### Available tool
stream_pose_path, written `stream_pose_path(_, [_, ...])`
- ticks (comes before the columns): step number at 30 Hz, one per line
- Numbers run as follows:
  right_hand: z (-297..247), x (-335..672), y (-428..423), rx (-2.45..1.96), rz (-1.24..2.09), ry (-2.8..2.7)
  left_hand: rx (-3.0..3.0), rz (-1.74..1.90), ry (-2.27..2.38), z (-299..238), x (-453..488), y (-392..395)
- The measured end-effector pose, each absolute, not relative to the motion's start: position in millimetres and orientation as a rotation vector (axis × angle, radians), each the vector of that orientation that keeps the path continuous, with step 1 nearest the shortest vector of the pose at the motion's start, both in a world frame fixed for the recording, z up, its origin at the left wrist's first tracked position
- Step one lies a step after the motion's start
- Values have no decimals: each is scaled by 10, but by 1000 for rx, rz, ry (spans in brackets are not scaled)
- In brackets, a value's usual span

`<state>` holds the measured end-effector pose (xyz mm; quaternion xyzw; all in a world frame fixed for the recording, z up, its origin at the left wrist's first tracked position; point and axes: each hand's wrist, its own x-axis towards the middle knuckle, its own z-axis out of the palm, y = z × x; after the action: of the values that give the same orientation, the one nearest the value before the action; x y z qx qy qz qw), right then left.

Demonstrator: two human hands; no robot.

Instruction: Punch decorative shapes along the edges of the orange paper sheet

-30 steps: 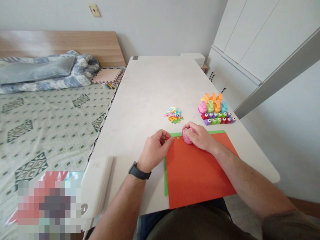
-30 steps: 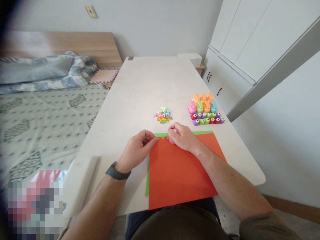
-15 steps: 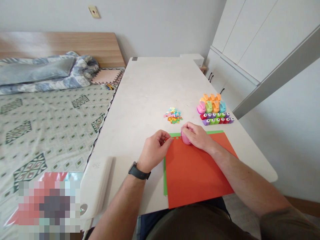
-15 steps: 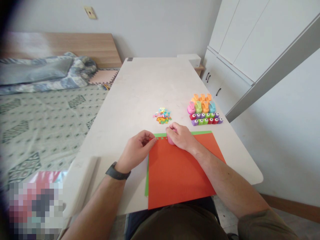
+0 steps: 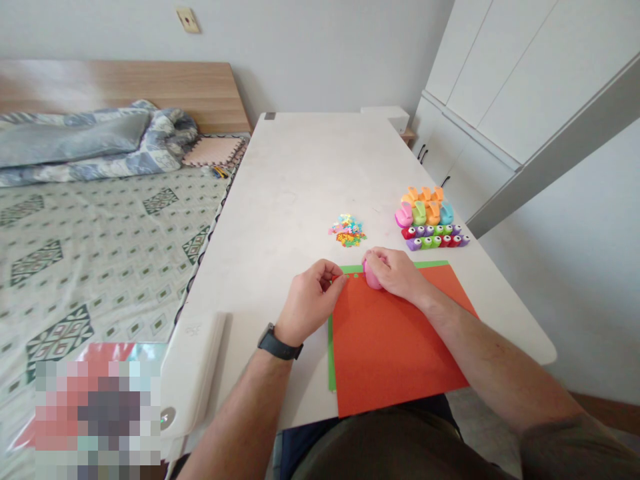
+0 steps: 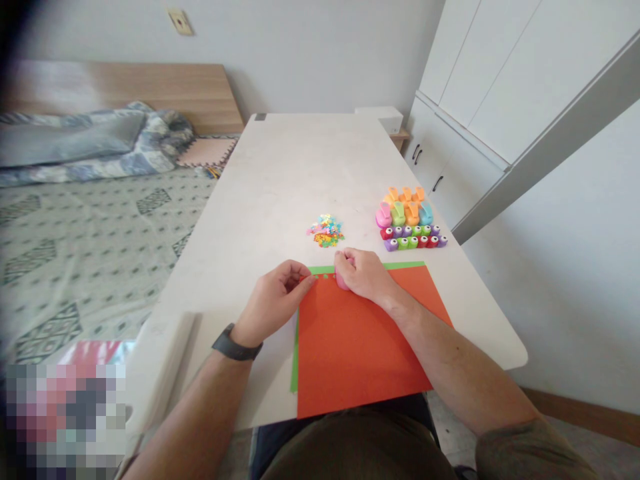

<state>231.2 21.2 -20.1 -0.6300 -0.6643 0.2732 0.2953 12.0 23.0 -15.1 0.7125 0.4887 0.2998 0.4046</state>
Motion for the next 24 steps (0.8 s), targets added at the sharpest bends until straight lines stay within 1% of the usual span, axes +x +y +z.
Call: stream_pose_path(24, [-188, 2262, 225, -1739, 663, -1744, 1802, 754, 1242, -139, 120, 218])
